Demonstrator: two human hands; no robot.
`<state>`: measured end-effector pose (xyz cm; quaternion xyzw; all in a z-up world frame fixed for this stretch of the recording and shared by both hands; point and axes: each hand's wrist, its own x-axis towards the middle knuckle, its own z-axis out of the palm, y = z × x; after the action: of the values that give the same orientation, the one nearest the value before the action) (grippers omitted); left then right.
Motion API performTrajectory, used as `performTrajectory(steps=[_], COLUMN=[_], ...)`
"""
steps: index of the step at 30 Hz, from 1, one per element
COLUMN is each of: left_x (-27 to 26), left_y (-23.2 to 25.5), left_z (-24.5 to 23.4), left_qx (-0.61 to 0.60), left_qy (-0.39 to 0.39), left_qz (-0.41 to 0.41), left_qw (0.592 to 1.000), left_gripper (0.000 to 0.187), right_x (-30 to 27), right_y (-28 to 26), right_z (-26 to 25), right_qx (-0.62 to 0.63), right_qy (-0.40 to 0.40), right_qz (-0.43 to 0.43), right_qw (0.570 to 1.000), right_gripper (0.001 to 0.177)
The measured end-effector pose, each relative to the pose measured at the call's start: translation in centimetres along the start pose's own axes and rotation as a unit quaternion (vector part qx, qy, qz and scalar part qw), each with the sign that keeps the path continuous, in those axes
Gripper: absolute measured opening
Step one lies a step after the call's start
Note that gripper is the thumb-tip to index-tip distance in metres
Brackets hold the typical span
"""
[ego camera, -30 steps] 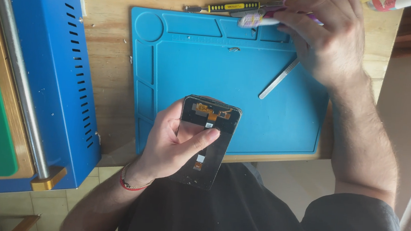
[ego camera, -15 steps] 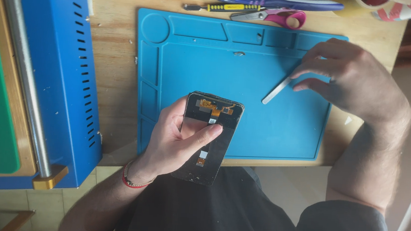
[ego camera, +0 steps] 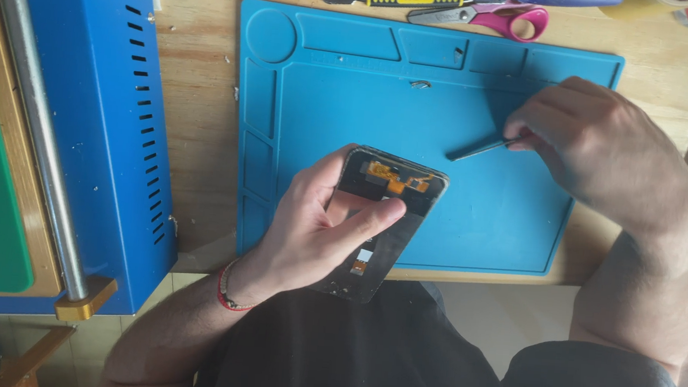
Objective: The person cleans the back of a disassembled smartphone screen using a small brush and tweezers. They wipe the surface and scrape along the edges to remove debris and residue from the device.
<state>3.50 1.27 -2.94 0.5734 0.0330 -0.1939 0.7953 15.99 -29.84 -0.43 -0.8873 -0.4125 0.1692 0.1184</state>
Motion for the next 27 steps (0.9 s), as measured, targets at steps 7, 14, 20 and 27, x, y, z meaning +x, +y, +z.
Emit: performTrajectory(steps=[7,14,20,27], left_x=[0.9,2.4,2.8,2.9], left_y=[1.8,1.8,0.9,0.5], left_z=[0.2,0.2,0.1,0.2], left_qx=[0.081,0.169,0.228,0.241], left_qy=[-0.059,-0.122,-0.120,-0.123], left_qz=[0.056,0.007,-0.032,-0.044], left_qw=[0.993,0.978,0.966,0.962], left_gripper=[0.028,0.028,0.033,0.027], right_x=[-2.1,1.0,1.9,2.8], right_y=[0.5,-2.3,-4.3,-5.2], right_z=[0.7,4.9,5.3,4.2], right_qx=[0.260,0.699,0.651,0.600], right_qy=[0.101,0.178,0.135,0.138], right_qz=[0.059,0.110,0.149,0.138], right_qw=[0.958,0.683,0.732,0.776], right_gripper=[0.013,0.042,0.026,0.022])
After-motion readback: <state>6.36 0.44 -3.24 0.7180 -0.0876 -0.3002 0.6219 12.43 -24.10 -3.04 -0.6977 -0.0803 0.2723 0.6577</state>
